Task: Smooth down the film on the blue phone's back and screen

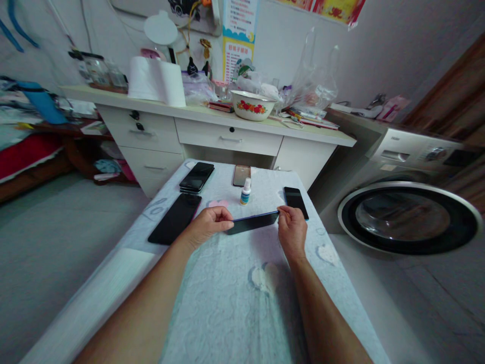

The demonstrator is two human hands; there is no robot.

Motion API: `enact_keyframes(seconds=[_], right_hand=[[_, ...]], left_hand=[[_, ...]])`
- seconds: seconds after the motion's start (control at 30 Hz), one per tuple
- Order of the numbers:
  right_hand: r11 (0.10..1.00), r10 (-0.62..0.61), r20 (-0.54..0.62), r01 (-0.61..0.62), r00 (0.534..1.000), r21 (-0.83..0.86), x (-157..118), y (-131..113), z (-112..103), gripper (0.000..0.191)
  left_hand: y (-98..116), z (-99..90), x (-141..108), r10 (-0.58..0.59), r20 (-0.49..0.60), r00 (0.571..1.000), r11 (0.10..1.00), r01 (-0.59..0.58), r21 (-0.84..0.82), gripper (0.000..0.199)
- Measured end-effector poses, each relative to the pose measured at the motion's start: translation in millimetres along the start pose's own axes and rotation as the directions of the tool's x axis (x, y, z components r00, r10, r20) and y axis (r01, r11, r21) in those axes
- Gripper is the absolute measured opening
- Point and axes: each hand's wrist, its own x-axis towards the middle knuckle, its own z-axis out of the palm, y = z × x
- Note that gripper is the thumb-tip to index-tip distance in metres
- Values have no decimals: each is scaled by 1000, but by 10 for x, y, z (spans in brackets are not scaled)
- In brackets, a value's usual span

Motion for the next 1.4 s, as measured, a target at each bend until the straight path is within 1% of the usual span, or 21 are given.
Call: enact_keyframes(seconds=[0.3, 0.57, 0.9, 1.2, 1.4], right_hand=[[989, -137, -17, 136, 990, -64, -22, -58, 3, 22], [982, -167, 11, 168, 986, -92, -45, -136, -10, 23], [980, -199, 101, 199, 975, 8, -115, -253, 32, 24], [972, -232, 155, 222, 960, 84, -138, -309, 39, 25], [969, -237, 176, 220, 955, 115, -161, -356, 47, 24]], left_hand=[[11, 5, -6, 3, -3, 1000, 1000, -3, 18, 21], [26, 4, -7, 9, 0, 1000, 1000, -9, 30, 23], [36, 9, -11, 4, -12, 1000, 1000, -4, 25, 20], [2, 2, 2, 7, -11, 1000, 1000, -7, 23, 21], [25, 10, -6, 8, -10, 1000, 1000, -8, 22, 21]])
